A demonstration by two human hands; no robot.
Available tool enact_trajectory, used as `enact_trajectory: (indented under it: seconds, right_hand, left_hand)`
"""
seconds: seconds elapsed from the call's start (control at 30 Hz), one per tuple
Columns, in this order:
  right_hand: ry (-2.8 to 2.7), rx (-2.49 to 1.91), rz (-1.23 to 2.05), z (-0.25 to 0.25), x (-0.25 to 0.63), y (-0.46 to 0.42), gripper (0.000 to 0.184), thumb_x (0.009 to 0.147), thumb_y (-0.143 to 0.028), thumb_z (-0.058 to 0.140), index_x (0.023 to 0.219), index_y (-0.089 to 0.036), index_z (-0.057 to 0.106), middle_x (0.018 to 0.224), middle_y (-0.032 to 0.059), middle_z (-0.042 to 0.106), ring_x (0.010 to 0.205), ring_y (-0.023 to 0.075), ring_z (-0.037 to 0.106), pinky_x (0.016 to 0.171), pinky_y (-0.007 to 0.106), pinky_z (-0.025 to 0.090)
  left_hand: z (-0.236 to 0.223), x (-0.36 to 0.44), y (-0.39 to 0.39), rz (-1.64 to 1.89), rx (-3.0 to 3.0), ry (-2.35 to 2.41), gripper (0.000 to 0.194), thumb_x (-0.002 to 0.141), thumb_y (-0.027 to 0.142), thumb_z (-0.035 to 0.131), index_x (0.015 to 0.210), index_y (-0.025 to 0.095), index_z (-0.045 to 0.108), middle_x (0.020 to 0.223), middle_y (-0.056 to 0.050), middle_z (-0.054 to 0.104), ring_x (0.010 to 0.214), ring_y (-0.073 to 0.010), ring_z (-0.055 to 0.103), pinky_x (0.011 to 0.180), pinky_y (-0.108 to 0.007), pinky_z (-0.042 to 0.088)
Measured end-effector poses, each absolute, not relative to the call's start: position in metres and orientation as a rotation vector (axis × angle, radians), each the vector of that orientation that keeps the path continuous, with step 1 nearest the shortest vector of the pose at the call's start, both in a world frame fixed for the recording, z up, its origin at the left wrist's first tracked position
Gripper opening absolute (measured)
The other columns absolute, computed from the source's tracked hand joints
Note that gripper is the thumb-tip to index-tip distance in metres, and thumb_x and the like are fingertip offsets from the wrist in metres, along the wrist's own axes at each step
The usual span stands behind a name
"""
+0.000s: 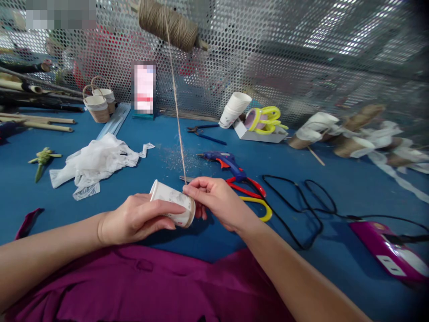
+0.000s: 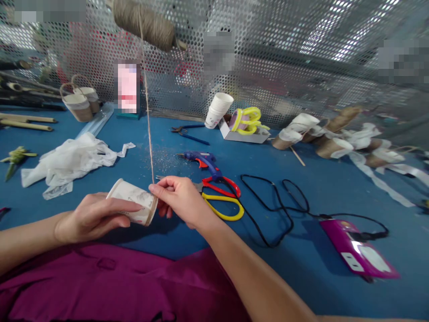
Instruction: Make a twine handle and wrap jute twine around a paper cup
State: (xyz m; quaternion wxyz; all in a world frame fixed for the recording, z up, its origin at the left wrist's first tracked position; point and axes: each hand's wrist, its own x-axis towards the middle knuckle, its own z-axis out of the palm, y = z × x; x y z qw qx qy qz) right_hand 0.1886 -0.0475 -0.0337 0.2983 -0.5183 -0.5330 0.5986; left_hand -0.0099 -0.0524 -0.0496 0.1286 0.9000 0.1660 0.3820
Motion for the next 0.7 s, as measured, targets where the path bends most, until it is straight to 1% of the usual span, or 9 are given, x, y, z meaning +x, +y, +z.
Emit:
enact_trajectory:
  seconds: [0.07, 0.13, 0.23, 0.3, 0.37, 0.47, 0.53, 0.6, 0.7]
  right_hand:
    - [-1.287, -1.369, 1.641, -0.034, 0.187, -0.047, 0.023, 0.069, -0.036, 0.066, 0.067, -0.016, 0.055, 0.047, -0.0047, 0.054, 0.039, 0.0049, 0.047, 0.036, 0.016, 0.035]
    - [-1.176, -1.359, 1.673, -0.035, 0.185, -0.046, 0.022, 0.067, -0.033, 0.069, 0.067, -0.015, 0.056, 0.047, -0.0049, 0.053, 0.038, 0.0039, 0.046, 0.036, 0.016, 0.035]
    - [-1.092, -1.352, 1.649, -0.037, 0.184, -0.045, 0.021, 0.065, -0.031, 0.07, 0.068, -0.014, 0.057, 0.047, -0.0048, 0.054, 0.038, 0.0032, 0.046, 0.038, 0.016, 0.036]
    - [-1.098, -1.358, 1.579, -0.038, 0.185, -0.044, 0.022, 0.065, -0.031, 0.07, 0.069, -0.014, 0.058, 0.047, -0.0047, 0.054, 0.038, 0.0032, 0.046, 0.039, 0.016, 0.037]
    - [-1.143, -1.362, 1.483, -0.039, 0.185, -0.043, 0.023, 0.065, -0.033, 0.07, 0.07, -0.014, 0.058, 0.046, -0.0049, 0.054, 0.038, 0.0037, 0.046, 0.039, 0.017, 0.037]
    - [-1.245, -1.385, 1.355, -0.04, 0.185, -0.045, 0.023, 0.067, -0.034, 0.069, 0.071, -0.014, 0.059, 0.047, -0.0047, 0.055, 0.04, 0.0049, 0.047, 0.039, 0.018, 0.038]
    - [-1.309, -1.399, 1.301, -0.039, 0.182, -0.048, 0.021, 0.068, -0.033, 0.068, 0.072, -0.014, 0.058, 0.049, -0.0046, 0.055, 0.041, 0.0055, 0.049, 0.04, 0.019, 0.039]
    - [-1.358, -1.402, 1.272, -0.038, 0.179, -0.05, 0.02, 0.069, -0.032, 0.066, 0.073, -0.015, 0.057, 0.051, -0.0046, 0.055, 0.042, 0.0062, 0.05, 0.041, 0.02, 0.04]
    - [-1.396, -1.388, 1.271, -0.038, 0.175, -0.052, 0.019, 0.07, -0.032, 0.065, 0.073, -0.016, 0.055, 0.052, -0.0044, 0.055, 0.043, 0.007, 0.051, 0.042, 0.021, 0.041]
  left_hand:
    - [-0.05, -0.01, -0.051, 1.104, 2.67, 0.44, 0.019, 0.091, 0.025, 0.041, 0.103, 0.016, 0.052, 0.071, -0.002, 0.067, 0.06, -0.0106, 0.062, 0.056, -0.018, 0.049]
    - [-0.049, -0.009, -0.05, 1.082, 2.73, 0.396, 0.019, 0.089, 0.022, 0.044, 0.105, 0.017, 0.052, 0.079, -0.004, 0.069, 0.072, -0.0132, 0.065, 0.065, -0.02, 0.051]
    - [-0.049, -0.009, -0.047, 1.014, 2.827, 0.355, 0.021, 0.086, 0.018, 0.049, 0.106, 0.014, 0.053, 0.088, -0.009, 0.069, 0.086, -0.0192, 0.065, 0.078, -0.027, 0.052]
    - [-0.052, -0.01, -0.047, 1.001, 2.817, 0.347, 0.026, 0.085, 0.021, 0.052, 0.109, 0.012, 0.051, 0.096, -0.014, 0.068, 0.092, -0.0229, 0.063, 0.08, -0.032, 0.051]
    - [-0.056, -0.011, -0.046, 1.002, 2.659, 0.402, 0.037, 0.083, 0.025, 0.055, 0.116, 0.011, 0.047, 0.103, -0.016, 0.065, 0.096, -0.0231, 0.061, 0.081, -0.033, 0.051]
    - [-0.059, -0.01, -0.047, 0.986, 2.222, 0.594, 0.048, 0.081, 0.025, 0.058, 0.124, 0.014, 0.04, 0.103, -0.012, 0.063, 0.086, -0.0168, 0.062, 0.074, -0.026, 0.052]
    - [-0.058, -0.006, -0.047, 0.957, 1.927, 0.722, 0.046, 0.08, 0.025, 0.059, 0.122, 0.013, 0.042, 0.094, -0.008, 0.064, 0.075, -0.013, 0.061, 0.065, -0.021, 0.051]
    - [-0.056, -0.001, -0.048, 0.933, 1.683, 0.802, 0.044, 0.077, 0.025, 0.062, 0.116, 0.011, 0.046, 0.08, -0.003, 0.062, 0.065, -0.0104, 0.059, 0.058, -0.019, 0.05]
    - [-0.053, 0.005, -0.048, 0.926, 1.441, 0.832, 0.044, 0.071, 0.021, 0.067, 0.111, 0.011, 0.049, 0.068, 0.002, 0.058, 0.058, -0.0081, 0.056, 0.056, -0.018, 0.048]
